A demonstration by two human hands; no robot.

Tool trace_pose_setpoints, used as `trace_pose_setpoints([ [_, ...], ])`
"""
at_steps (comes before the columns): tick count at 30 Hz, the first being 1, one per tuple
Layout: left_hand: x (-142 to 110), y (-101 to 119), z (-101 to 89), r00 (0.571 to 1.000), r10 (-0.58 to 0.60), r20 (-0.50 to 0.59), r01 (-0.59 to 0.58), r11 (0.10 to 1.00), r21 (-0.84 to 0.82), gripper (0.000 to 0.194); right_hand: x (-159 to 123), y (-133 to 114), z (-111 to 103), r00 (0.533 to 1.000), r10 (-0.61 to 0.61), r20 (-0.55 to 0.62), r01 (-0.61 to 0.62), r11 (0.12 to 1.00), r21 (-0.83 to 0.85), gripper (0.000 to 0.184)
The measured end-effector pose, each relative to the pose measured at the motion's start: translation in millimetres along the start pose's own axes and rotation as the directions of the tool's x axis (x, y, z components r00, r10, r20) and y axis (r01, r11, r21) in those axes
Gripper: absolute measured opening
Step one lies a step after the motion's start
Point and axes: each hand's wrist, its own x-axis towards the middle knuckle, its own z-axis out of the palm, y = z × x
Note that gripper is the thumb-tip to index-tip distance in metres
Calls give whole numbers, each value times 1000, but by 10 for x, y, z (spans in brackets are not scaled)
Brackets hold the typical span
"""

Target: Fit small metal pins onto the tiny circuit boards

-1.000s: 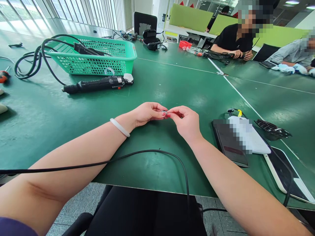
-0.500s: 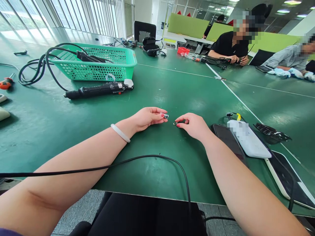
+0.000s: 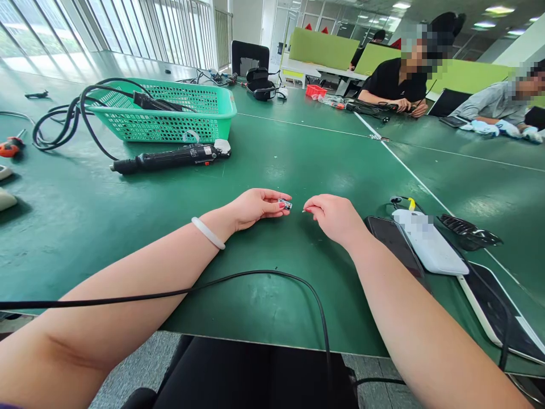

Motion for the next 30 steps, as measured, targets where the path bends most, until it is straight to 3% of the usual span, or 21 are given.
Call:
trace_pose_setpoints([
  [9, 16, -19, -12, 1000, 21, 12, -20, 1000, -9, 21, 62, -50, 160, 984, -153, 91, 161, 982, -96, 28],
  [14, 12, -15, -12, 1000, 20, 14, -20, 1000, 4, 21, 32, -58, 112, 999, 5, 35, -7, 999, 41, 23],
  [19, 3, -7, -4, 1000, 29, 12, -29, 1000, 3, 26, 26, 3, 106, 980, 182, 76, -191, 971, 141, 10],
  [25, 13, -26, 8, 999, 48, 19, -48, 998, 26, 31, 45, -12, 162, 991, 134, 31, -137, 984, 116, 15],
  [30, 14, -33, 32, 998, 59, 6, -60, 993, 100, 32, -9, -128, 66, 963, 252, -93, -216, 933, 287, 11],
])
